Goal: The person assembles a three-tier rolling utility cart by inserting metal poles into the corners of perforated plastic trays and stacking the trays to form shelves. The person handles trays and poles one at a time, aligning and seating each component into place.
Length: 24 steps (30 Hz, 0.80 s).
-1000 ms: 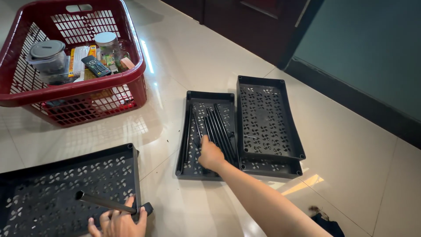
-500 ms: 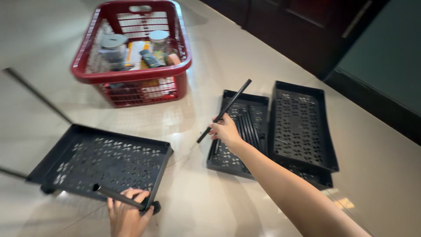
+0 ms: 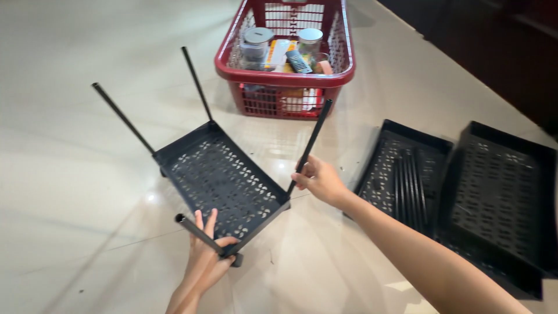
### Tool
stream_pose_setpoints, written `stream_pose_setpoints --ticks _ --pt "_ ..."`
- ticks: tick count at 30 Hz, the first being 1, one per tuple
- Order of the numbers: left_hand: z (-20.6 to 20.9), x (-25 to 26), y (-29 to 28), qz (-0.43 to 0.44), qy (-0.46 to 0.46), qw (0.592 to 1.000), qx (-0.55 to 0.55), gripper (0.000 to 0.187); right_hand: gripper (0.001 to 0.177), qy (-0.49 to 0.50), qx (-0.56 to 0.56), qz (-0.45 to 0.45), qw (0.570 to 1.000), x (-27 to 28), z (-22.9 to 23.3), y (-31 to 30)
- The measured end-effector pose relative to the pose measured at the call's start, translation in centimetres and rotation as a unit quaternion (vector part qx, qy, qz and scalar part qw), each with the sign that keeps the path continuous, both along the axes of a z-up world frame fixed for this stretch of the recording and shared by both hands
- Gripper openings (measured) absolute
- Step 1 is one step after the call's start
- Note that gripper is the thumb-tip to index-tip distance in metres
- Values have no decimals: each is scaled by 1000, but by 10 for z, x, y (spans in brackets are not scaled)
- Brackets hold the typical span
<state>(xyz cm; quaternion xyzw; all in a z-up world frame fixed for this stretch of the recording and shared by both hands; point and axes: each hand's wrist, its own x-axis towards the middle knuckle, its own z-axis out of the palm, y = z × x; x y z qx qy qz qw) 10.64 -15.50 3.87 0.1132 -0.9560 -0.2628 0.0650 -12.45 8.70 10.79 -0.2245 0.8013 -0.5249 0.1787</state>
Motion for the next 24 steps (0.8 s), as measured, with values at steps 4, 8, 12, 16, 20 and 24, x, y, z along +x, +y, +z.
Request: stream_pose_setpoints --ticks 4,8,12,16,20,24 --pt "3 0 -1 8 -35 999 29 37 24 79 72 52 993 4 16 -5" --pt "0 -1 -5 -9 -7 999 43 38 17 156 112 195 962 6 31 -9" --pt "1 -6 -12 -13 -17 999 42 35 20 164 159 197 953 4 19 -13" --pt "8 -12 -12 -21 -47 999 13 35 20 190 152 60 968 11 -38 -11" --pt "22 -7 1 -13 -104 994 -24 35 20 259 337 78 902 49 -109 8" --pt "26 -7 7 -24 -164 984 -71 36 25 99 278 -12 955 37 -119 33"
